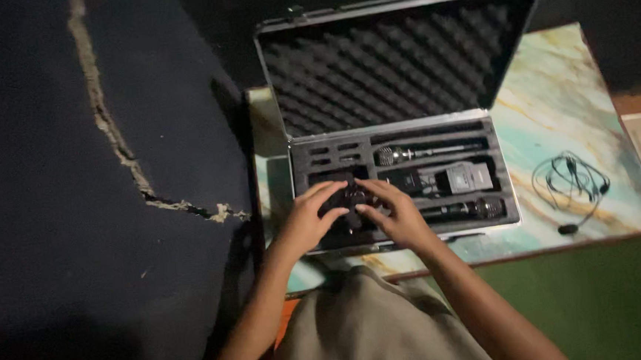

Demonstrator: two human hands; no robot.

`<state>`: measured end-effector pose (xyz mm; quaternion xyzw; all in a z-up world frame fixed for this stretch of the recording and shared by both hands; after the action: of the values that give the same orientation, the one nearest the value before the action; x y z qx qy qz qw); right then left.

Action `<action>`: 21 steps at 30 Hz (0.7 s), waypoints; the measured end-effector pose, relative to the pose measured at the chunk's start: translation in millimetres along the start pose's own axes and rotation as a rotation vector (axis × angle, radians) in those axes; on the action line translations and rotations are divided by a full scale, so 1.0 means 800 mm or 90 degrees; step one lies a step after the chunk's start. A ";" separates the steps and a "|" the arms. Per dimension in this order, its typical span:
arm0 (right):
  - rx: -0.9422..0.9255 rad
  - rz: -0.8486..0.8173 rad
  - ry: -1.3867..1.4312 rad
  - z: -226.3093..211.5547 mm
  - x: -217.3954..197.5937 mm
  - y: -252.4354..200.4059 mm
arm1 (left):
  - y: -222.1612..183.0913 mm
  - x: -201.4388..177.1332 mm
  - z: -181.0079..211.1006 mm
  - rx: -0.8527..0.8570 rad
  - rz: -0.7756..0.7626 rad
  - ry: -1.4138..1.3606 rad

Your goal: The person picks up a microphone transmitter from a table, places it into a foam-lined case, then picks up a headset microphone and untangles the cable with their hands.

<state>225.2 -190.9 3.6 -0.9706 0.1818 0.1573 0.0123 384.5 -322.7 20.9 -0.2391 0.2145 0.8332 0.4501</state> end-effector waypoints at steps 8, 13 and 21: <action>-0.026 -0.012 -0.010 0.057 0.018 0.041 | 0.012 0.030 -0.060 0.035 0.068 0.150; 0.020 -0.066 -0.054 0.115 0.043 0.060 | 0.011 0.045 -0.102 -0.050 0.040 0.289; -0.074 0.008 -0.135 0.146 0.068 0.081 | 0.021 0.054 -0.125 0.001 0.111 0.385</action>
<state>214.8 -260.6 -122.3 -0.9463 0.1765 0.2696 -0.0255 369.9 -360.4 -82.0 -0.4567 0.3591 0.7596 0.2925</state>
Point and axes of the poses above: each hand's wrist, its own y-axis towards the middle knuckle, its own x-axis out of the palm, z = x × y, the point moved 3 cm from there along y, towards the middle knuckle, and after that the axes turned 6 degrees about y, right-handed, at the moved point
